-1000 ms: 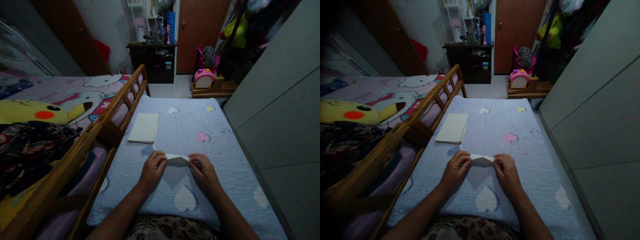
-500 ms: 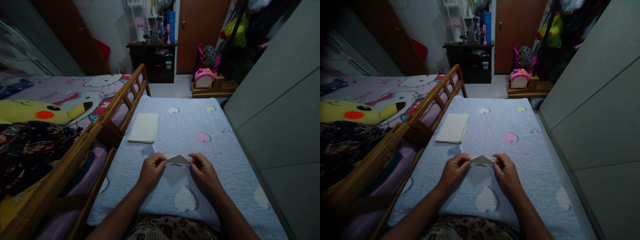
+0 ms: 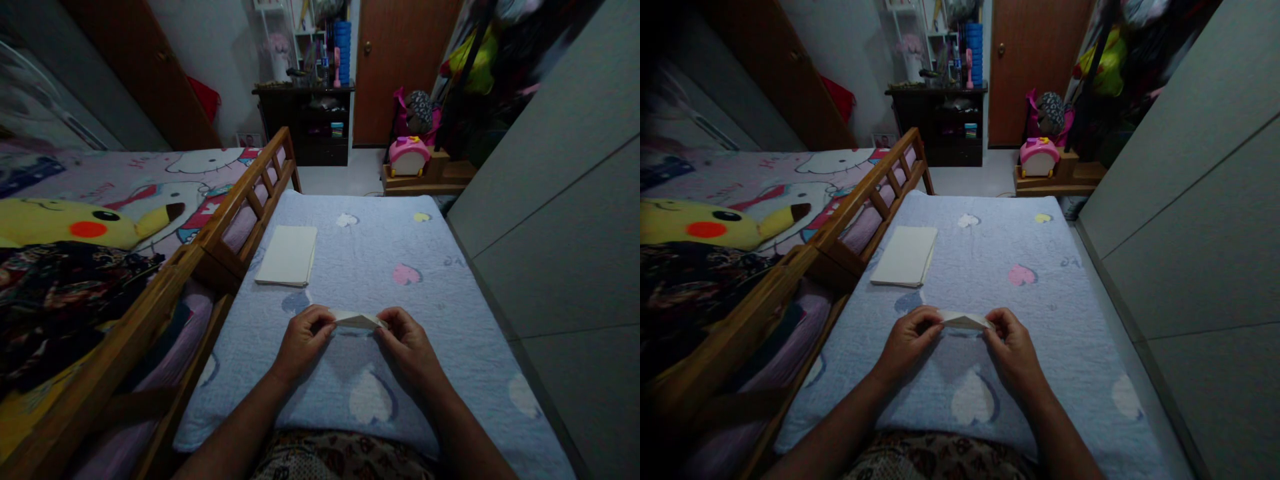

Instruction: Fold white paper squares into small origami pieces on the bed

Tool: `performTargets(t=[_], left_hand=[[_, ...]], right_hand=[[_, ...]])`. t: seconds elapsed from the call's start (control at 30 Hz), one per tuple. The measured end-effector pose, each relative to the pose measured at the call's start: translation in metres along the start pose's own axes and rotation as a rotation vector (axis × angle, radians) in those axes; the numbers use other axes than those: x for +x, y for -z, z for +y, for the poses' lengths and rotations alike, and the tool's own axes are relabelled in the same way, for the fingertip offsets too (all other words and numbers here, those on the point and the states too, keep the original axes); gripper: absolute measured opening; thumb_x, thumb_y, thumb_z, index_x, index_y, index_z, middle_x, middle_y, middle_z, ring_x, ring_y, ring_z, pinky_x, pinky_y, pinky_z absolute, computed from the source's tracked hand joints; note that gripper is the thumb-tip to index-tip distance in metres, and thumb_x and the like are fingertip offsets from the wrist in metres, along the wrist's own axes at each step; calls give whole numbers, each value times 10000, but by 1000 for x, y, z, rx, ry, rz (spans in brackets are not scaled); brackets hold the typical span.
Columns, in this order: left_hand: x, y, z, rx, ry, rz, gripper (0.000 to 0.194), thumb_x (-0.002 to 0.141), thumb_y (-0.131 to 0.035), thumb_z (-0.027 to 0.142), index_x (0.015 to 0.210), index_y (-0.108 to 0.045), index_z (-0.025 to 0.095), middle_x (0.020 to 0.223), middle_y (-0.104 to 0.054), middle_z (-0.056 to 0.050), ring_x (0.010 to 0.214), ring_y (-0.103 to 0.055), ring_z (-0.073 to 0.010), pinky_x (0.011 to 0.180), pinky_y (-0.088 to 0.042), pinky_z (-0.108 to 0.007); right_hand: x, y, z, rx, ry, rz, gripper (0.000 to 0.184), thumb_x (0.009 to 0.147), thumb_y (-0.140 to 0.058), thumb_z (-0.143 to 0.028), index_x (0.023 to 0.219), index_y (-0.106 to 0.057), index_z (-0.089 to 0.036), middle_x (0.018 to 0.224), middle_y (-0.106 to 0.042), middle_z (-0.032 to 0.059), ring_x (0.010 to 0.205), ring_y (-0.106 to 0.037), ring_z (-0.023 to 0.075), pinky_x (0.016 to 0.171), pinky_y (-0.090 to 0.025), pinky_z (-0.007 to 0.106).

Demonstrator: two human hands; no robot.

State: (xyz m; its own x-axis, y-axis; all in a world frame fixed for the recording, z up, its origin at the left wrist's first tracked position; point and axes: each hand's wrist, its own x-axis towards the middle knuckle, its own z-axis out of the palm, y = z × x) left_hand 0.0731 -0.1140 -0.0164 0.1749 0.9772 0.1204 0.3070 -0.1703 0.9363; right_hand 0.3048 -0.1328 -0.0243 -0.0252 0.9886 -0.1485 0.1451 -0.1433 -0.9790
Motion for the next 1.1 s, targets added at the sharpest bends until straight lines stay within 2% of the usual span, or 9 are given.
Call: performTargets(t=[0.13,0.3,0.47,0.57,0.67,0.9,1.1], left_hand=[[0,1,3,9,-17,-35,69,834,-637,186,799,-696,194,833,-663,-29,825,-624,-172,777,-476,-290],[-1,1,1,-6,-18,-8,74,825,-644,183,777,-700,191,816,-669,-31,814,-631,-174,772,-477,-294],[-1,1,0,-8,-19,5,72,833,-645,198,782,-696,193,819,-673,-34,818,-627,-178,775,-477,-297],[-1,1,0,9,3,4,85,843,-638,216,782,-692,189,807,-668,-35,802,-624,-177,761,-476,-294],[-2,1,3,14,15,3,92,847,-638,219,776,-688,189,799,-662,-31,792,-624,-174,747,-471,-286],[-2,1,5,23,-21,-26,84,840,-631,183,794,-699,198,821,-676,-33,817,-627,-177,776,-475,-295],[-3,2,2,30,-36,6,73,836,-644,188,803,-708,200,831,-687,-37,817,-638,-180,771,-487,-296]], right_hand=[[1,-3,0,149,4,60,246,766,-707,-350,924,-568,-224,799,-602,-9,698,-555,137,612,-430,249],[3,-2,0,271,-32,67,333,704,-797,-382,889,-570,-226,811,-634,4,743,-611,154,663,-491,265],[0,-4,0,369,2,81,367,735,-794,-399,947,-531,-254,990,-683,32,829,-661,172,706,-525,284],[-2,-6,2,335,54,76,299,781,-756,-381,943,-539,-253,1137,-664,59,905,-660,181,762,-527,302],[-2,-6,5,252,86,85,212,801,-730,-345,879,-569,-232,1187,-631,71,960,-640,188,795,-517,309],[0,-2,2,31,176,123,115,827,-674,-317,792,-667,-207,1090,-642,93,1032,-613,236,924,-475,382],[-2,0,-1,-26,201,98,141,842,-663,-339,789,-702,-215,990,-648,74,937,-622,218,842,-489,342]])
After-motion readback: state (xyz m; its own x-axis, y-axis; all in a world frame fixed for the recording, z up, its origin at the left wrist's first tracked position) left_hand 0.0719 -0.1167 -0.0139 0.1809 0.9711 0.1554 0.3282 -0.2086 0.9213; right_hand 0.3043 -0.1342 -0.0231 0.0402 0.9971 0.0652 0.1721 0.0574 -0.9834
